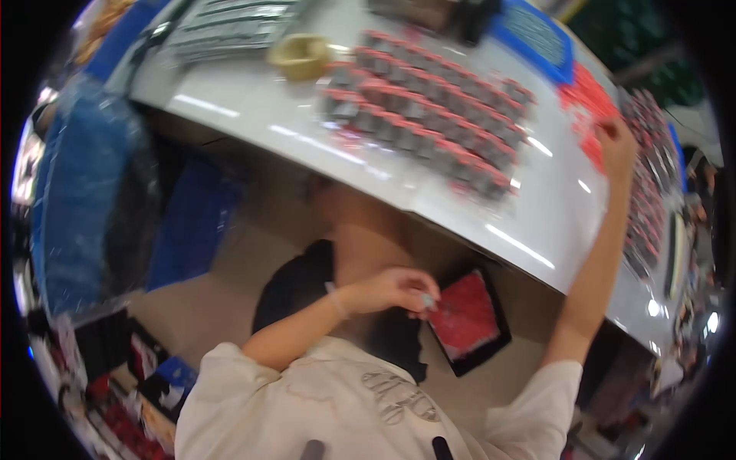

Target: Attach pink plastic loops to grey mechanical components at a factory workbench.

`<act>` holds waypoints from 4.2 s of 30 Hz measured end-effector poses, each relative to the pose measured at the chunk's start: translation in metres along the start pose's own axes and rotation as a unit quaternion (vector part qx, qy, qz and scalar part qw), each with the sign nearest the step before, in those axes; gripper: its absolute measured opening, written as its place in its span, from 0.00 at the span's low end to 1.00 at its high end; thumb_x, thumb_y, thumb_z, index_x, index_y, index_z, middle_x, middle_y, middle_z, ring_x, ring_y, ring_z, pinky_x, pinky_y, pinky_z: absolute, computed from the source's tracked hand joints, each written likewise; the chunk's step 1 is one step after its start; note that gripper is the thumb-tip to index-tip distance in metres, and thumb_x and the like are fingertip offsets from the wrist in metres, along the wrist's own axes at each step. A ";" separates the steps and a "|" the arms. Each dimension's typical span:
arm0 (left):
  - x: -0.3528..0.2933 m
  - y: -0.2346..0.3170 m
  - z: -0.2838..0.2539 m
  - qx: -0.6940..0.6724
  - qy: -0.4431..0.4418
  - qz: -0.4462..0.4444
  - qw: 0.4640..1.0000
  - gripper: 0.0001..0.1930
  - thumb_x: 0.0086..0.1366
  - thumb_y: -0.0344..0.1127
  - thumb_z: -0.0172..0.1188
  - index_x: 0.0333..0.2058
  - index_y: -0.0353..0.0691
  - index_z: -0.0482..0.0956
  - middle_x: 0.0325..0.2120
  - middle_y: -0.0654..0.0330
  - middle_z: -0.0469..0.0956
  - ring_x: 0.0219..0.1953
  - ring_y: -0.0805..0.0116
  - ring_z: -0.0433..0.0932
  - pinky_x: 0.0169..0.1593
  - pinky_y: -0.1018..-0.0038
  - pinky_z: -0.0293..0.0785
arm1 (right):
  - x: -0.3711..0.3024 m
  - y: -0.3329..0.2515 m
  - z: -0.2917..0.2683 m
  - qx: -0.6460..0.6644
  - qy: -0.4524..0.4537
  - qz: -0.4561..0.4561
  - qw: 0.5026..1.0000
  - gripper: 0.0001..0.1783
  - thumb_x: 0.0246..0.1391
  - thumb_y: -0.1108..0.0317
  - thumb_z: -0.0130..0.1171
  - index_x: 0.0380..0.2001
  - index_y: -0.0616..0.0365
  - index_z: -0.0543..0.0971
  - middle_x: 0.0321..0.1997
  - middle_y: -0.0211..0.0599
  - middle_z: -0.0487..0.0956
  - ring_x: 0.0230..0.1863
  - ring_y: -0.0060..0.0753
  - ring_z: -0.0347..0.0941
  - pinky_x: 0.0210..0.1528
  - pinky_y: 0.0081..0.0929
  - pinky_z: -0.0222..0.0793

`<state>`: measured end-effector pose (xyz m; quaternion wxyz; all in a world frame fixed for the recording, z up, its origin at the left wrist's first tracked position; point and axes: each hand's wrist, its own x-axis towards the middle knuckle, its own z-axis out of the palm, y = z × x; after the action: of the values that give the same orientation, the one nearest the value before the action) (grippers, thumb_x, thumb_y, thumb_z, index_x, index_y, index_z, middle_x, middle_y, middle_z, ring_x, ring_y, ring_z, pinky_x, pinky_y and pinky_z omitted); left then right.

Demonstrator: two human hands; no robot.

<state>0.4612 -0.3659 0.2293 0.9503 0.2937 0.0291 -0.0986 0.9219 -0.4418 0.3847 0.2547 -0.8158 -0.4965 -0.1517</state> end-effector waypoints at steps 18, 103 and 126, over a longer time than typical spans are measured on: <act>-0.007 -0.001 -0.011 -0.045 0.014 0.082 0.996 0.15 0.62 0.33 0.60 0.45 0.36 0.72 0.38 0.59 0.76 0.38 0.72 0.77 0.42 0.76 0.74 | -0.004 0.022 0.033 0.069 -0.003 0.027 0.997 0.13 0.61 0.70 0.48 0.47 0.57 0.77 0.43 0.39 0.81 0.44 0.26 0.77 0.47 0.21 0.69; 0.007 0.124 0.095 0.465 0.235 0.359 0.774 0.15 0.46 0.14 0.66 0.30 0.32 0.70 0.25 0.54 0.76 0.30 0.69 0.80 0.32 0.78 0.77 | -0.056 -0.232 0.023 0.447 -0.251 -0.487 0.707 0.14 0.19 0.72 0.67 0.15 0.56 0.73 0.13 0.26 0.61 0.15 0.31 0.53 0.16 0.27 0.45; -0.038 0.087 0.019 -0.012 -0.075 0.091 0.993 0.31 0.65 0.43 0.54 0.61 0.33 0.56 0.58 0.45 0.63 0.59 0.59 0.66 0.60 0.66 0.61 | -0.003 -0.242 0.003 0.353 -0.229 -0.215 0.881 0.14 0.36 0.83 0.65 0.30 0.59 0.77 0.30 0.34 0.77 0.36 0.26 0.74 0.40 0.23 0.68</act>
<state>0.4414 -0.3002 0.2976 0.9582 0.2757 -0.0681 -0.0330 0.7056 -0.3506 0.4447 0.3663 -0.5569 -0.7249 0.1737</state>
